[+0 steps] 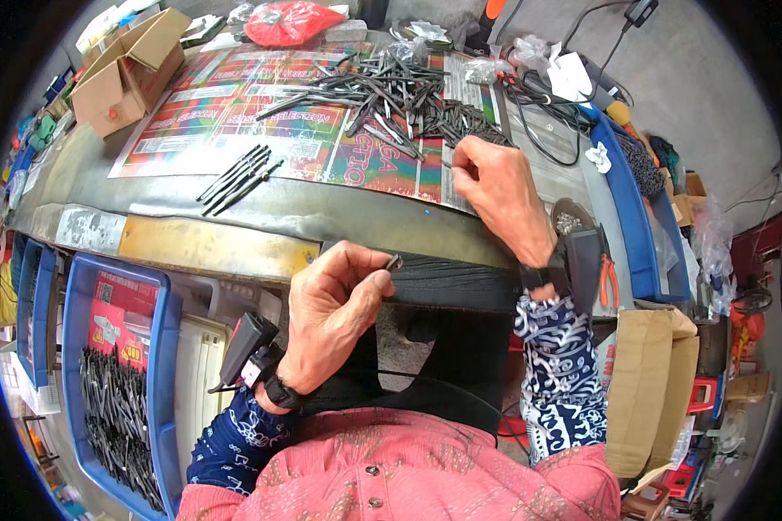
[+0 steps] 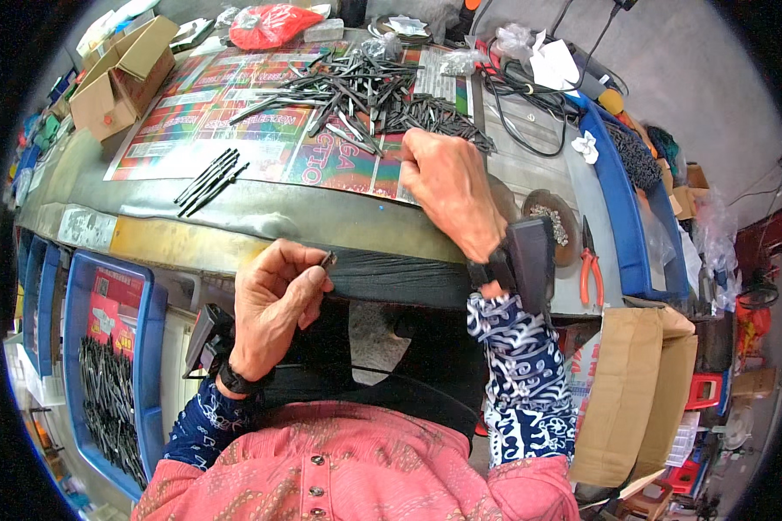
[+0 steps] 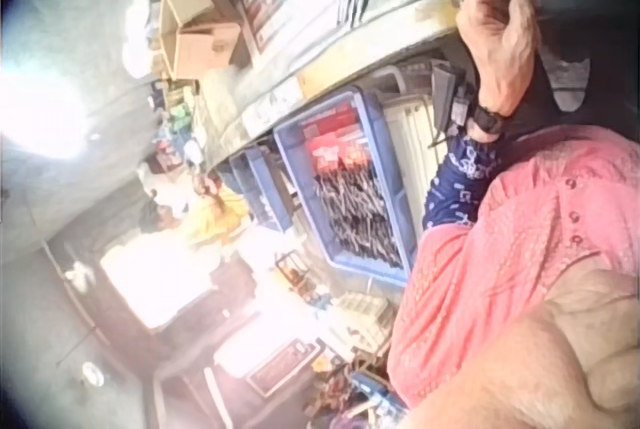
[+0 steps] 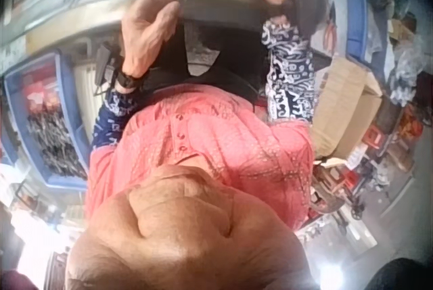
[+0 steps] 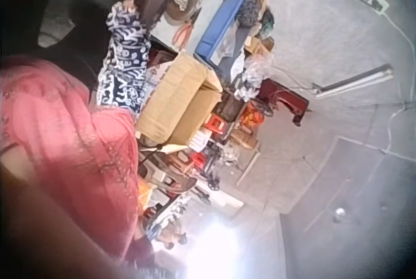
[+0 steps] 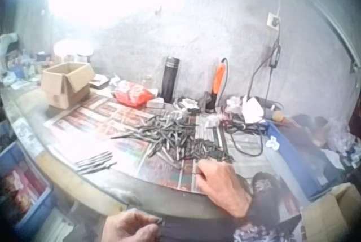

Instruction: The person repeatedly picks a short black wire, inserts a small metal piece into one end, and uses red-handled pliers to crimp it. They place the finished unit on the table and repeat the cycle. A second person is visible in the background working at a separate station.

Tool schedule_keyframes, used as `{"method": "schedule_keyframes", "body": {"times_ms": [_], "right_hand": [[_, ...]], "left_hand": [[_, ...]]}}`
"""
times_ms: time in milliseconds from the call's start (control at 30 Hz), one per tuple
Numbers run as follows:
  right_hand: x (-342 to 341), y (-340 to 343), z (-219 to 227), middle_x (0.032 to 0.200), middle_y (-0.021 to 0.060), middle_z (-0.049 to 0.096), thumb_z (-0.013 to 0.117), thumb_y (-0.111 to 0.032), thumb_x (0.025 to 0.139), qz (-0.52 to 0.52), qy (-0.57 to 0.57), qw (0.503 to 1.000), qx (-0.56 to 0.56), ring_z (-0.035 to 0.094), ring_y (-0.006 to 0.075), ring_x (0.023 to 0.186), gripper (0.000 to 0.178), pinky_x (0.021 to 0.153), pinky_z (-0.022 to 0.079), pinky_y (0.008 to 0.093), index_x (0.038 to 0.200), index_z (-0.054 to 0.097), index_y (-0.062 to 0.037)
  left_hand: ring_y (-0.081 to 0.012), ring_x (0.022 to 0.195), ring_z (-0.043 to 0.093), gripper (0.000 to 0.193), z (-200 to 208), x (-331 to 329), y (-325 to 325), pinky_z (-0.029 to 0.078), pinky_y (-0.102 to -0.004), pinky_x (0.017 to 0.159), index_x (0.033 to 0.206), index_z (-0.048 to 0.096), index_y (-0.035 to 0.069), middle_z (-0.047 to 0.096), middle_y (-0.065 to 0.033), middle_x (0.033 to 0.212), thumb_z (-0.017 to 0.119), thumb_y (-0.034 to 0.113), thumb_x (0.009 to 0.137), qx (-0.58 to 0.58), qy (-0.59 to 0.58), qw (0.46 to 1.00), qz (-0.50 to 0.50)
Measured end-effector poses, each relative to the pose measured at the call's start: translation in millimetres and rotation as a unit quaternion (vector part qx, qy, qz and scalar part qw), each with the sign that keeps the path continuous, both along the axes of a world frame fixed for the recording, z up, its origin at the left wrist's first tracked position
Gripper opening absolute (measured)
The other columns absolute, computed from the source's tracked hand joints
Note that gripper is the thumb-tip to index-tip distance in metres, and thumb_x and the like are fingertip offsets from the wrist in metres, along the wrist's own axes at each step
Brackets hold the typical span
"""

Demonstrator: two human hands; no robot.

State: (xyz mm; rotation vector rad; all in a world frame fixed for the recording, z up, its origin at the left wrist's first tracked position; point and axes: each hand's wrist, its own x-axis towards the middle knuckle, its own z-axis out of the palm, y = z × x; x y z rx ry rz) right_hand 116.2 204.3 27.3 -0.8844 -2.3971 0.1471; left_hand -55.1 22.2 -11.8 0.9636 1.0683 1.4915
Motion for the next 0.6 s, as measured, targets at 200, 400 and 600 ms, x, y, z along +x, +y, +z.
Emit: {"method": "schedule_keyframes", "body": {"times_ms": [200, 400, 600], "right_hand": [[4.1, -84.7, 9.5, 0.081, 0.0136, 0.065, 0.06, 0.004, 0.079, 0.041, 0.136, 0.981, -0.134, 0.067, 0.0235, 0.072, 0.011, 0.066, 0.053, 0.0327, 0.09, 0.06, 0.002], [13.2, -138.9, -2.7, 0.081, 0.0017, 0.063, 0.062, 0.006, 0.08, 0.037, 0.204, 0.943, -0.261, 0.057, 0.0071, 0.071, 0.013, 0.064, 0.047, 0.0217, 0.092, 0.063, 0.0017], [17.1, -154.5, -19.3, 0.082, 0.0047, 0.061, 0.064, 0.004, 0.081, 0.036, 0.301, 0.908, -0.289, 0.056, 0.0073, 0.067, 0.014, 0.058, 0.045, 0.0218, 0.095, 0.063, -0.0001]], "left_hand": [[0.0, 0.056, 0.047, 0.014, 0.6, 7.5, -0.2, 0.037, -0.0155, 0.049, 0.103, 0.06, -0.001, 0.064, 0.0, 0.079, 0.063, 0.007, 0.093, 0.015, -0.041, 0.999, 0.015], [-0.0037, 0.054, 0.048, 0.016, -1.0, 17.6, -6.2, 0.038, -0.0173, 0.046, 0.106, 0.057, -0.001, 0.065, -0.0057, 0.083, 0.063, 0.007, 0.093, 0.028, -0.046, 0.998, -0.011], [-0.0003, 0.058, 0.049, 0.017, 2.6, 29.8, -14.3, 0.038, -0.0157, 0.049, 0.104, 0.061, -0.002, 0.064, 0.0001, 0.078, 0.067, 0.008, 0.091, 0.012, -0.066, 0.997, -0.046]]}}
